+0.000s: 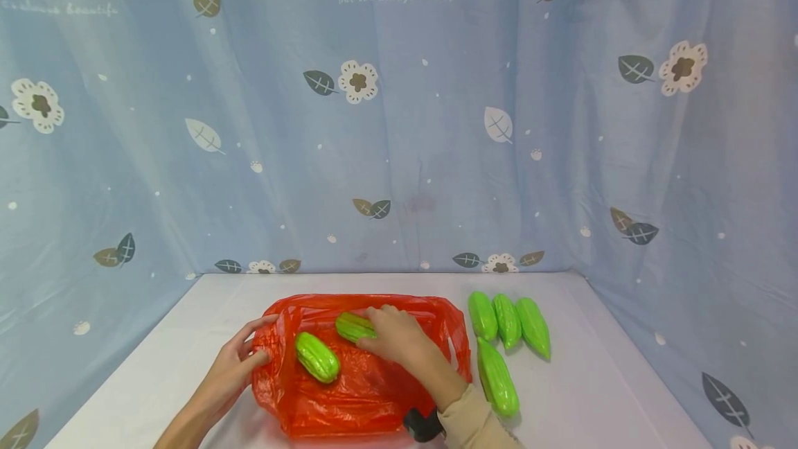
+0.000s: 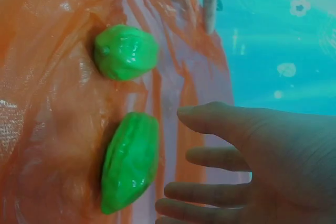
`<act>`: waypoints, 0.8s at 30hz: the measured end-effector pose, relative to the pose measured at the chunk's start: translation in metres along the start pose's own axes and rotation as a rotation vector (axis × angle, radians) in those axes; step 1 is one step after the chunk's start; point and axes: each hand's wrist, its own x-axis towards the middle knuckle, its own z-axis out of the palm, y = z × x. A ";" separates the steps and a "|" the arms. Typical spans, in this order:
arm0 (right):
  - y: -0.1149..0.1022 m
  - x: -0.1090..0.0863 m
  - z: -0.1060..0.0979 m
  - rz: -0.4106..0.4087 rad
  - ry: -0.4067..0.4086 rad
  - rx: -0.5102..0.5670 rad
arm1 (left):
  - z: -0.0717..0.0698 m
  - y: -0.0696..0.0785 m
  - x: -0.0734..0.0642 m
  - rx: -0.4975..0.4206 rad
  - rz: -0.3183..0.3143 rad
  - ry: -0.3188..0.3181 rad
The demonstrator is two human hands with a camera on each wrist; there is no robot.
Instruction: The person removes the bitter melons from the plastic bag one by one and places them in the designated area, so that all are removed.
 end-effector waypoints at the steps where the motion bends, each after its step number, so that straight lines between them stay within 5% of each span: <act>1: 0.000 0.001 0.001 0.000 -0.003 -0.002 | 0.000 0.000 0.000 0.000 0.001 0.000; 24: -0.006 0.017 0.020 0.004 0.009 -0.068 | -0.001 -0.002 0.001 -0.015 0.017 -0.013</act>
